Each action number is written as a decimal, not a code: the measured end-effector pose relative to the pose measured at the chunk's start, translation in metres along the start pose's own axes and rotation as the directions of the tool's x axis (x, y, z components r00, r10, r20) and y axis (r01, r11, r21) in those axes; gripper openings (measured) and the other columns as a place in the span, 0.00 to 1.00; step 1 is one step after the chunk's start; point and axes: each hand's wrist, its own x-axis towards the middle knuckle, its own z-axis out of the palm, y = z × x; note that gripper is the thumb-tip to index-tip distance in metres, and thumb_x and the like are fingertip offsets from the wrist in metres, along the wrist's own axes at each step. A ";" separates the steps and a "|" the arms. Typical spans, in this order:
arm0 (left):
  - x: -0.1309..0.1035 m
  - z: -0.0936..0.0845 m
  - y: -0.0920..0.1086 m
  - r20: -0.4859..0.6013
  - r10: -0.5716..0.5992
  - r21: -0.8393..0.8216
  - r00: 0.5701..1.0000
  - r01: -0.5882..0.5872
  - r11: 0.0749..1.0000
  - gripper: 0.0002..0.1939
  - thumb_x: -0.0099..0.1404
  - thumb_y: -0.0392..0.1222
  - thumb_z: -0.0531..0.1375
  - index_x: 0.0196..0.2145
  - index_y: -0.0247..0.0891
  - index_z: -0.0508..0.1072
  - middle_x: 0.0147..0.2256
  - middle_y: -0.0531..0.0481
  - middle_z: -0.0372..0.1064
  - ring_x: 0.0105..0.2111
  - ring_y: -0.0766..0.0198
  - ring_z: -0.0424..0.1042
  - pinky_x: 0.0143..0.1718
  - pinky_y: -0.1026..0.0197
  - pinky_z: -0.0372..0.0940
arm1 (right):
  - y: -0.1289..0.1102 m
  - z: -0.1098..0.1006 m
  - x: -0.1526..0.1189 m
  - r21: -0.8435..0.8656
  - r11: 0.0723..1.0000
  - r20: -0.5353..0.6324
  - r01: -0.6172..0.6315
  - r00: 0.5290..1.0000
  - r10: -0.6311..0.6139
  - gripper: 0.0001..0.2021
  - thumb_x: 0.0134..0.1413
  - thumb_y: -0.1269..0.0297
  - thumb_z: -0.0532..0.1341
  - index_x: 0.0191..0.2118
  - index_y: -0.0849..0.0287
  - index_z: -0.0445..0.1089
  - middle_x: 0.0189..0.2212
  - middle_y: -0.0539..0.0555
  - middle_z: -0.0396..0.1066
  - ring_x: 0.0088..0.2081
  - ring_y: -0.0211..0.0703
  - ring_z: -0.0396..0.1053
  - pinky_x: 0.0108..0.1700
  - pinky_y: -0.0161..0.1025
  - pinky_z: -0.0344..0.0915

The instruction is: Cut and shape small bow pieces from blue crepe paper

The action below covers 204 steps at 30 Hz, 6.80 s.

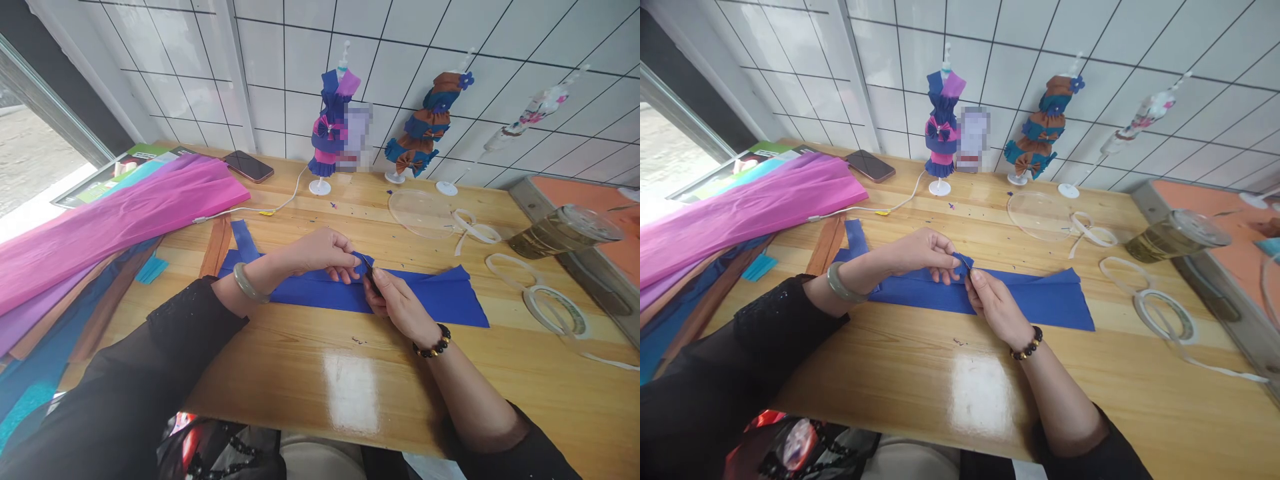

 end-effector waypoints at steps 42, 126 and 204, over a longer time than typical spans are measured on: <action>-0.001 -0.001 0.000 0.010 0.038 0.052 0.999 -0.039 0.998 0.10 0.56 0.42 0.58 0.27 0.31 0.71 0.30 0.43 0.74 0.26 0.67 0.73 0.25 0.68 0.66 | 0.000 -0.001 -0.001 -0.119 0.992 -0.014 0.041 0.999 -0.043 0.21 0.58 0.46 0.45 0.26 0.59 0.57 0.17 0.45 0.49 0.19 0.31 0.48 0.20 0.32 0.48; 0.005 0.006 -0.013 -0.086 0.045 0.013 0.995 -0.044 0.999 0.13 0.57 0.47 0.59 0.30 0.31 0.70 0.28 0.46 0.72 0.27 0.68 0.72 0.27 0.67 0.67 | 0.000 0.000 0.001 -0.055 0.998 -0.058 -0.001 0.998 -0.002 0.21 0.56 0.44 0.47 0.27 0.58 0.56 0.18 0.44 0.46 0.18 0.31 0.45 0.18 0.31 0.45; 0.008 0.037 -0.022 -0.226 0.120 -0.052 0.967 -0.135 0.989 0.12 0.58 0.46 0.57 0.25 0.32 0.66 0.22 0.53 0.66 0.23 0.73 0.65 0.24 0.70 0.61 | 0.003 0.005 0.003 0.188 0.982 -0.097 -0.011 0.995 0.029 0.21 0.58 0.46 0.47 0.24 0.59 0.56 0.15 0.42 0.45 0.15 0.29 0.44 0.16 0.30 0.43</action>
